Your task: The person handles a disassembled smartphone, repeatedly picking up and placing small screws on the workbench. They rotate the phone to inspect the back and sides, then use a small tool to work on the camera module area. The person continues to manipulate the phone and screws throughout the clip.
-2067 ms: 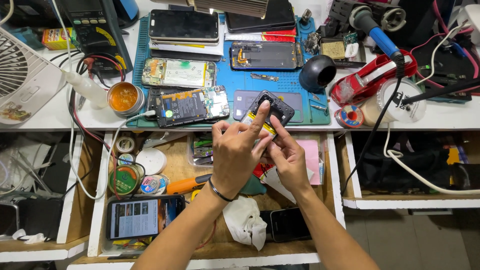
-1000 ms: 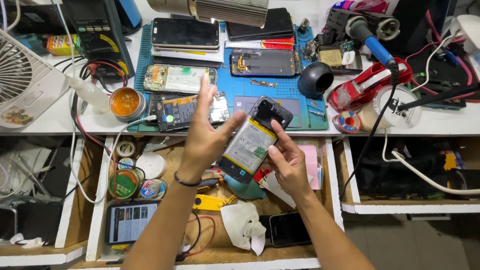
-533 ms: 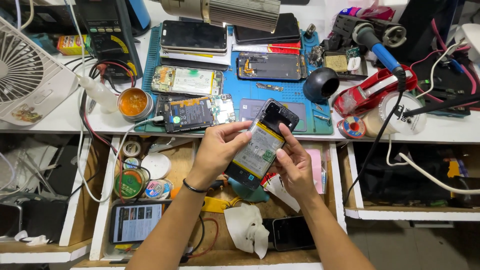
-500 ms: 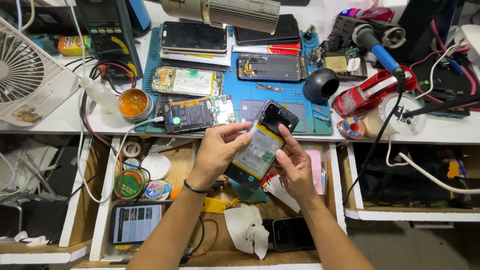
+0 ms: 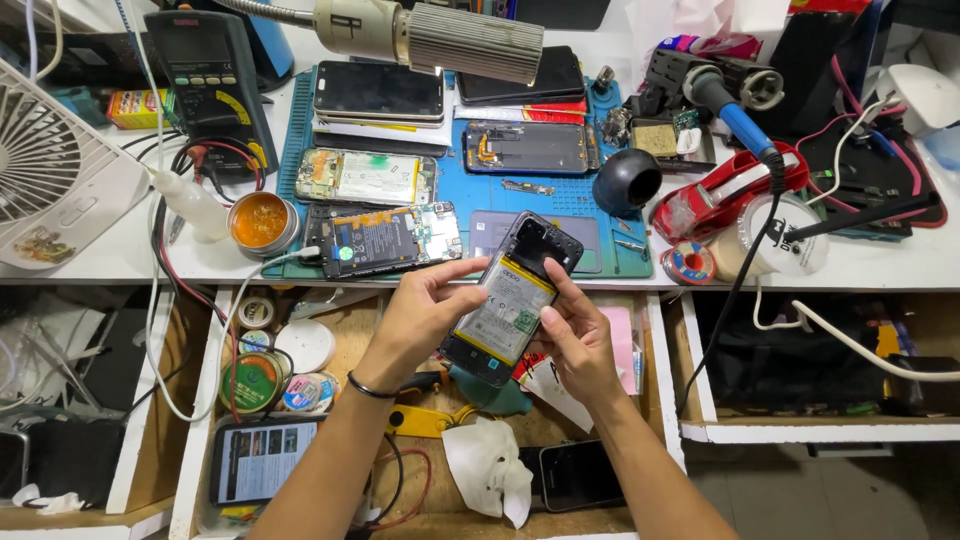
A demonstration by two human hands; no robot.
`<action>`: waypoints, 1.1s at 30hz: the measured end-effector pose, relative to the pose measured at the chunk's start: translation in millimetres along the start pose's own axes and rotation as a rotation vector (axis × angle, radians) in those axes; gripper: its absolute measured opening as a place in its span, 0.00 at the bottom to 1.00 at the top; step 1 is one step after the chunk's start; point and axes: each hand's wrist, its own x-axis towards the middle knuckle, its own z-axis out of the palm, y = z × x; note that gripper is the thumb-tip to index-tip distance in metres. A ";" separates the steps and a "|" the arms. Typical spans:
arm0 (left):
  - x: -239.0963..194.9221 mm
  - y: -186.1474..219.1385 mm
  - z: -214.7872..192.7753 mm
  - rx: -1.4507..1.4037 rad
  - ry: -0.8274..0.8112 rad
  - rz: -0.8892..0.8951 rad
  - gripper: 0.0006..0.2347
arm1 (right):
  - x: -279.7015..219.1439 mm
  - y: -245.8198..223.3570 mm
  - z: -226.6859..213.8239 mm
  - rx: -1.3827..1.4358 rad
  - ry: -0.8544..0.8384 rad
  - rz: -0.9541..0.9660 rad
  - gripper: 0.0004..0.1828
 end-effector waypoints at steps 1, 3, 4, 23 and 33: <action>-0.5 -1.7 -0.8 0.002 0.001 0.001 0.21 | 0.2 -0.6 0.4 0.002 -0.001 -0.001 0.33; -1.9 -5.6 -2.7 0.037 -0.061 -0.032 0.24 | 0.0 -1.7 1.6 0.023 -0.008 -0.002 0.32; -3.9 -3.7 -3.8 0.038 -0.060 -0.032 0.24 | 0.6 0.1 0.6 0.024 -0.008 -0.002 0.32; -15.8 -32.2 -6.2 -0.281 -0.313 0.110 0.28 | 4.8 14.1 -29.7 0.263 -0.127 0.131 0.34; -15.4 -61.2 6.8 -0.239 -0.254 0.218 0.26 | 5.8 19.8 -31.8 0.148 -0.068 0.041 0.31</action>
